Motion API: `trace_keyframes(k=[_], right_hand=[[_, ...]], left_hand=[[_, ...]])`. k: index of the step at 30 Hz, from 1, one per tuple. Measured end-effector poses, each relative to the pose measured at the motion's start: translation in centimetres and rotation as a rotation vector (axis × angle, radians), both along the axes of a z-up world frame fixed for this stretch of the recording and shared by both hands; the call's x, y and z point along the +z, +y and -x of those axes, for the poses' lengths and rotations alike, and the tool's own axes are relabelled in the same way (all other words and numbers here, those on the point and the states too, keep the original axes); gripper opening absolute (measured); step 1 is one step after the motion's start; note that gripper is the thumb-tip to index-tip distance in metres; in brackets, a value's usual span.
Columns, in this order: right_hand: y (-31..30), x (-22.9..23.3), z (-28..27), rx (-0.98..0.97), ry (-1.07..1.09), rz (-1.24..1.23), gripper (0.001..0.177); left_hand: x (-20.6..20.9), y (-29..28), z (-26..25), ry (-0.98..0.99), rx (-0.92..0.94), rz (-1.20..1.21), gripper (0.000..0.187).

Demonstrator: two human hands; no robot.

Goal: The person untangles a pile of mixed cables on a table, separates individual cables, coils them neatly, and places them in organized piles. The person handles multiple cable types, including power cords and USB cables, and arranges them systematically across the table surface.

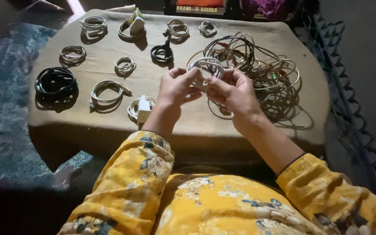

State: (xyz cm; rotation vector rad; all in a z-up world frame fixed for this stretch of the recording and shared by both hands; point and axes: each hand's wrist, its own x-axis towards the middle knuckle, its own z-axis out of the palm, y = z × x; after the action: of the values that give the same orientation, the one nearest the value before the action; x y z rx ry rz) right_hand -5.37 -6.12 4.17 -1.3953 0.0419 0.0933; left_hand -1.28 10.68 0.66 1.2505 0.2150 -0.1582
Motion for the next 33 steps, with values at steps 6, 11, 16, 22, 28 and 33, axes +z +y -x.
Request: trace_keyframes(k=[6,11,16,22,28,33], right_hand=[[-0.3,0.1,-0.2,0.022,-0.064,0.018,0.022],[0.0,-0.2,-0.7,0.009,-0.04,0.021,0.02],[0.2,-1.0,-1.9,0.001,0.062,0.114,0.017],[1.8,-3.4,-5.6,0.124,0.193,0.028,0.016],[5.2,-6.3,-9.3,0.149,0.264,0.139,0.017],[7.4,-6.5,-9.8,0.182,0.228,0.378,0.02]], left_hand=[[-0.1,-0.1,-0.4,0.009,0.035,0.024,0.038],[-0.7,0.2,-0.6,-0.005,0.014,0.077,0.031],[-1.6,1.4,-0.3,-0.011,-0.056,0.129,0.027],[-2.4,3.3,-1.4,0.108,0.089,0.056,0.024],[-3.1,4.4,-2.0,0.168,0.246,-0.026,0.026],[-3.0,4.8,-2.8,0.108,0.238,-0.237,0.026]])
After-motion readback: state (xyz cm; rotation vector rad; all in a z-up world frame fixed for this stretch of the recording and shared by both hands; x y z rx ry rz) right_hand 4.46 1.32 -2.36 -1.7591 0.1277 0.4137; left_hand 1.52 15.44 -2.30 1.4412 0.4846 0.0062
